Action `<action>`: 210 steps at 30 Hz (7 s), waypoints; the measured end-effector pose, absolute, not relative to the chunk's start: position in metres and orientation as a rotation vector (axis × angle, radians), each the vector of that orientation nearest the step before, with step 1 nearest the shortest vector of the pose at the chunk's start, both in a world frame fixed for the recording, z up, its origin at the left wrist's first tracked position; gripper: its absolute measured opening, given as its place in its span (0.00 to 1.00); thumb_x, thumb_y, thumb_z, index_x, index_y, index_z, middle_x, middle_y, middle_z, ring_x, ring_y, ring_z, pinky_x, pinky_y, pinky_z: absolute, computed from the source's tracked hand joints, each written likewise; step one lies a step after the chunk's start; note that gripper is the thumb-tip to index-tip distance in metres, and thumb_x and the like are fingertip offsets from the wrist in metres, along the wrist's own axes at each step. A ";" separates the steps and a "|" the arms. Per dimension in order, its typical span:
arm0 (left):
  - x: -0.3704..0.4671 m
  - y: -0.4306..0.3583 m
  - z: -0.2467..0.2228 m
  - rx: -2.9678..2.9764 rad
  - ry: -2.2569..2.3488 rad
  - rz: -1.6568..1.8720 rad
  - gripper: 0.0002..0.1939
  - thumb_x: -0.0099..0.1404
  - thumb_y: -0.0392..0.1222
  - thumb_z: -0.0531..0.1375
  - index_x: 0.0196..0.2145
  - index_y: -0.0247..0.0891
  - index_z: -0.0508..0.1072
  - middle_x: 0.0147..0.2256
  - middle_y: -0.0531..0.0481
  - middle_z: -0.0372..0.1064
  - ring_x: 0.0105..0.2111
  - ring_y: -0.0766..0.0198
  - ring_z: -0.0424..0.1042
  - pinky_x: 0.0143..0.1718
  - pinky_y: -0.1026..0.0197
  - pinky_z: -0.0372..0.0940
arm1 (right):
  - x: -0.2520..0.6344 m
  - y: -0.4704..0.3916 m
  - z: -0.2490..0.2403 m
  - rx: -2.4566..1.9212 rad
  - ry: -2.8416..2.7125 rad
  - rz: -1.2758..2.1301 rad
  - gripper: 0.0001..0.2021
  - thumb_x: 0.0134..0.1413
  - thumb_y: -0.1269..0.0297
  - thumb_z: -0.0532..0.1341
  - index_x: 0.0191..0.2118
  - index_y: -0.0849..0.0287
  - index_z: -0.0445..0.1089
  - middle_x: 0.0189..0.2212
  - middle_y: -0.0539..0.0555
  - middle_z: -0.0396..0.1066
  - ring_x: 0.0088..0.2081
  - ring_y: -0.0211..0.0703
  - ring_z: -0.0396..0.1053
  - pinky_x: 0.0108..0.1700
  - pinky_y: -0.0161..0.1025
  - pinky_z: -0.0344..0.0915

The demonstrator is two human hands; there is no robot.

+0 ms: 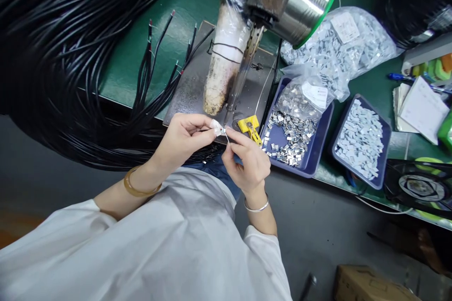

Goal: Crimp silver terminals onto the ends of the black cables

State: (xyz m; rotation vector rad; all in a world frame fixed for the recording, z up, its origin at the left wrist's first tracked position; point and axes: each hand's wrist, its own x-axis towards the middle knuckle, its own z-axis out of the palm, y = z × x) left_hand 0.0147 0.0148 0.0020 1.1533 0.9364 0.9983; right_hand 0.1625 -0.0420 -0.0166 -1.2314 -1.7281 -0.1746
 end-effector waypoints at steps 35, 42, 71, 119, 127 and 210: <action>0.007 0.006 0.003 1.222 0.805 0.852 0.06 0.59 0.35 0.61 0.27 0.32 0.77 0.24 0.52 0.66 0.25 0.71 0.61 0.25 0.68 0.57 | 0.169 -0.048 0.000 -1.289 -1.776 0.037 0.15 0.55 0.77 0.67 0.45 0.51 0.75 0.47 0.51 0.78 0.46 0.43 0.78 0.47 0.42 0.79; 0.007 0.003 -0.002 1.222 0.799 0.837 0.05 0.58 0.36 0.62 0.27 0.32 0.77 0.21 0.54 0.61 0.22 0.72 0.57 0.23 0.68 0.54 | 0.167 -0.048 -0.006 -1.343 -1.828 0.112 0.08 0.62 0.74 0.60 0.45 0.55 0.69 0.51 0.58 0.75 0.54 0.47 0.75 0.52 0.48 0.79; 0.017 0.012 -0.002 1.216 0.961 1.018 0.06 0.57 0.35 0.62 0.24 0.33 0.77 0.18 0.55 0.61 0.20 0.73 0.55 0.20 0.69 0.51 | 0.161 -0.042 -0.018 -1.228 -1.640 -0.049 0.12 0.53 0.80 0.67 0.41 0.58 0.71 0.46 0.56 0.80 0.43 0.41 0.80 0.45 0.39 0.79; 0.002 0.014 0.003 1.470 0.823 1.036 0.05 0.61 0.34 0.64 0.30 0.32 0.81 0.23 0.54 0.65 0.21 0.73 0.58 0.21 0.68 0.53 | 0.160 -0.039 -0.009 -1.321 -1.660 -0.136 0.12 0.53 0.78 0.68 0.40 0.55 0.74 0.39 0.51 0.81 0.39 0.40 0.80 0.44 0.38 0.78; -0.001 0.013 0.008 1.826 0.911 1.131 0.07 0.63 0.30 0.61 0.31 0.34 0.79 0.22 0.57 0.57 0.23 0.72 0.56 0.26 0.65 0.52 | 0.160 -0.037 -0.006 -1.306 -1.688 -0.129 0.11 0.53 0.78 0.68 0.40 0.56 0.74 0.40 0.53 0.81 0.40 0.40 0.80 0.44 0.39 0.78; 0.002 0.015 0.007 1.631 0.942 1.115 0.06 0.64 0.32 0.63 0.32 0.33 0.81 0.23 0.53 0.66 0.21 0.73 0.57 0.22 0.67 0.53 | 0.164 -0.033 0.003 -1.275 -1.805 -0.188 0.11 0.53 0.78 0.68 0.37 0.56 0.71 0.41 0.53 0.81 0.41 0.39 0.80 0.44 0.34 0.77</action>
